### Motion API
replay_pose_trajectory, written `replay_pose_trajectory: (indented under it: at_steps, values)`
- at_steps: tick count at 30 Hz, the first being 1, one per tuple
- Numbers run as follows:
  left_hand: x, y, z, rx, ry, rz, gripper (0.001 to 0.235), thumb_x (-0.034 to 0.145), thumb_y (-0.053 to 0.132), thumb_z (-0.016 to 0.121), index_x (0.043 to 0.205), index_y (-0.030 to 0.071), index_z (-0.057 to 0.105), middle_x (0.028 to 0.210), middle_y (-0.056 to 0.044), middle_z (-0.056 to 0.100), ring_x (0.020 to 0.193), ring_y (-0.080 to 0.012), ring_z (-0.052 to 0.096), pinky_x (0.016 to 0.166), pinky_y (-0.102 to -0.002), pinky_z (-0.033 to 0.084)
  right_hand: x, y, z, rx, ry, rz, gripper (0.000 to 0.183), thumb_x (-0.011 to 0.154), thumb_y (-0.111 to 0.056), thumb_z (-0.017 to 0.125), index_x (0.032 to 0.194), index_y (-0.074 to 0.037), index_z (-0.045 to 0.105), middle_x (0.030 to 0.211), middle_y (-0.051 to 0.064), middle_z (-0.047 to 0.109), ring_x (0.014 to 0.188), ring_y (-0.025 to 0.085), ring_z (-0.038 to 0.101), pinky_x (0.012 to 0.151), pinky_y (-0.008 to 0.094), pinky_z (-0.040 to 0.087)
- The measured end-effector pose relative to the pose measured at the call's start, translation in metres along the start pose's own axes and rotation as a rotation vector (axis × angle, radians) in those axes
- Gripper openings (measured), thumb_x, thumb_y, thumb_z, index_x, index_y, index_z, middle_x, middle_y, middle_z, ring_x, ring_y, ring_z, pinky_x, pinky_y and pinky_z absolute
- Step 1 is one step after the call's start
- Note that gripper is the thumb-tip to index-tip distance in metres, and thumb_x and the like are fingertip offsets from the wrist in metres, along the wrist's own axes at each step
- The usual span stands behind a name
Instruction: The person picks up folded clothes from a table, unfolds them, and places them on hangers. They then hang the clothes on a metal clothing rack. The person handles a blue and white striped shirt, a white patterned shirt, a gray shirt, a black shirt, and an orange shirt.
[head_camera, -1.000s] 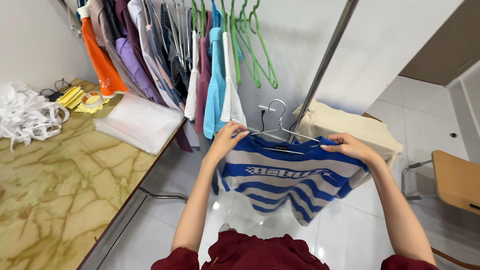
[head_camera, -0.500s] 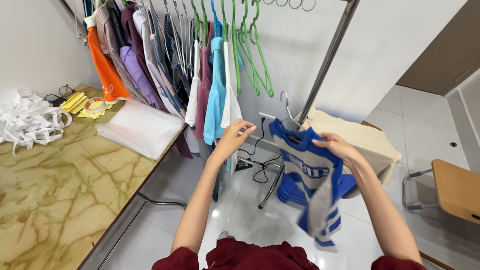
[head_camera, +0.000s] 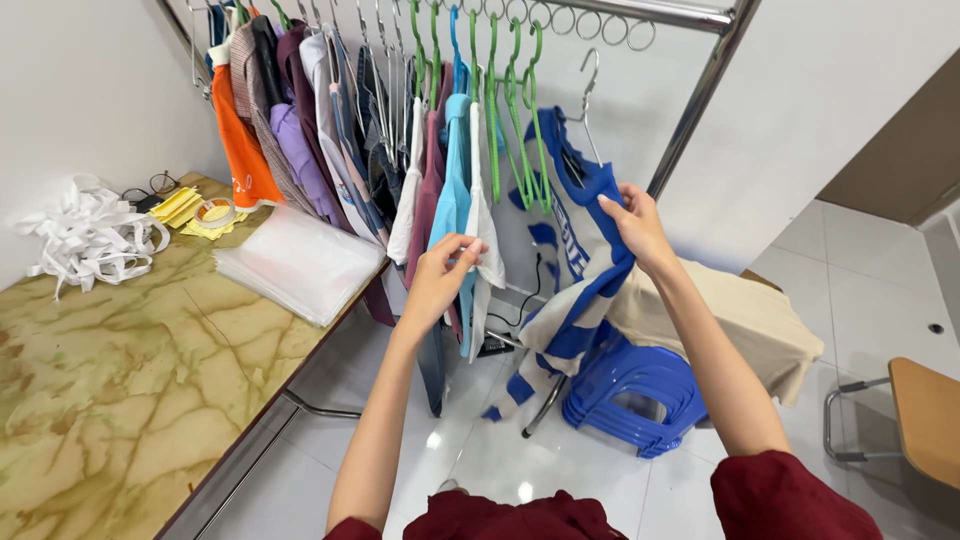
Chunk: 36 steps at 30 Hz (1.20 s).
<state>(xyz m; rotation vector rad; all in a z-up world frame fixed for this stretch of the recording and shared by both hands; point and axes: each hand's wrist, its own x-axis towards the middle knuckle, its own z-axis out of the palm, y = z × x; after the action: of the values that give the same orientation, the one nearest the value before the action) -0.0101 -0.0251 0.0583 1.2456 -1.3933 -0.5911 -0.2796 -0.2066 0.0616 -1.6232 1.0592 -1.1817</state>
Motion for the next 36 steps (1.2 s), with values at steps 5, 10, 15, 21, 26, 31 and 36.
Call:
replay_pose_trajectory:
  at_steps: [5, 10, 15, 21, 26, 31, 36]
  values:
    - [-0.007, 0.017, -0.017, -0.006, 0.043, -0.023, 0.025, 0.105, 0.030, 0.059, 0.101, 0.011, 0.075, 0.101, -0.005, 0.073, 0.091, -0.0193, 0.074, 0.083, -0.034, 0.058, 0.040, 0.001, 0.023, 0.002, -0.003, -0.109, 0.026, 0.100, -0.022, 0.069, 0.120, -0.006, 0.066, 0.090, 0.000, 0.064, 0.085, 0.008, 0.062, 0.073, 0.023, 0.050]
    - [-0.015, 0.016, -0.029, -0.008, 0.072, -0.070, 0.026, 0.105, 0.030, 0.058, 0.103, 0.010, 0.076, 0.102, -0.006, 0.072, 0.094, -0.0206, 0.074, 0.085, -0.036, 0.057, 0.079, 0.032, 0.040, -0.009, 0.011, -0.187, 0.025, 0.101, -0.018, 0.065, 0.122, -0.005, 0.064, 0.096, 0.002, 0.064, 0.090, 0.010, 0.059, 0.079, 0.025, 0.050]
    - [-0.017, 0.002, -0.033, 0.002, 0.117, -0.082, 0.027, 0.105, 0.030, 0.059, 0.101, 0.010, 0.077, 0.099, -0.004, 0.073, 0.091, -0.0188, 0.075, 0.081, -0.032, 0.057, 0.088, 0.078, 0.054, -0.043, 0.056, -0.159, 0.023, 0.099, -0.017, 0.064, 0.119, -0.005, 0.064, 0.090, 0.001, 0.060, 0.085, 0.011, 0.058, 0.074, 0.025, 0.049]
    - [-0.018, 0.000, -0.022, -0.030, 0.140, -0.077, 0.027, 0.105, 0.028, 0.059, 0.101, 0.008, 0.077, 0.098, -0.006, 0.073, 0.091, -0.0203, 0.075, 0.081, -0.032, 0.057, 0.073, 0.068, 0.039, -0.270, 0.199, -0.317, 0.038, 0.092, -0.011, 0.076, 0.124, -0.004, 0.056, 0.101, 0.010, 0.047, 0.094, 0.026, 0.057, 0.078, 0.035, 0.049]
    - [-0.021, -0.004, -0.028, -0.064, 0.220, -0.051, 0.026, 0.105, 0.027, 0.059, 0.100, 0.008, 0.077, 0.097, -0.008, 0.073, 0.089, -0.0208, 0.075, 0.081, -0.032, 0.058, 0.015, -0.009, 0.040, -0.248, 0.225, -0.453, 0.030, 0.098, -0.007, 0.071, 0.123, -0.009, 0.056, 0.110, 0.008, 0.043, 0.104, 0.024, 0.052, 0.082, 0.032, 0.045]
    - [-0.035, -0.012, -0.061, -0.085, 0.375, -0.044, 0.026, 0.106, 0.024, 0.056, 0.100, 0.006, 0.074, 0.097, -0.010, 0.072, 0.090, -0.0209, 0.073, 0.083, -0.033, 0.057, -0.028, -0.075, 0.071, -0.068, 0.123, -0.501, 0.015, 0.105, -0.011, 0.065, 0.120, -0.011, 0.060, 0.112, 0.003, 0.047, 0.109, 0.016, 0.051, 0.087, 0.026, 0.043]
    - [-0.075, -0.019, -0.125, -0.127, 0.669, -0.112, 0.025, 0.107, 0.023, 0.056, 0.103, 0.005, 0.072, 0.096, -0.010, 0.072, 0.087, -0.0185, 0.069, 0.085, -0.033, 0.057, -0.068, -0.094, 0.132, 0.168, 0.025, -0.545, 0.007, 0.105, -0.003, 0.059, 0.111, -0.007, 0.061, 0.110, 0.003, 0.053, 0.104, 0.011, 0.053, 0.089, 0.024, 0.046]
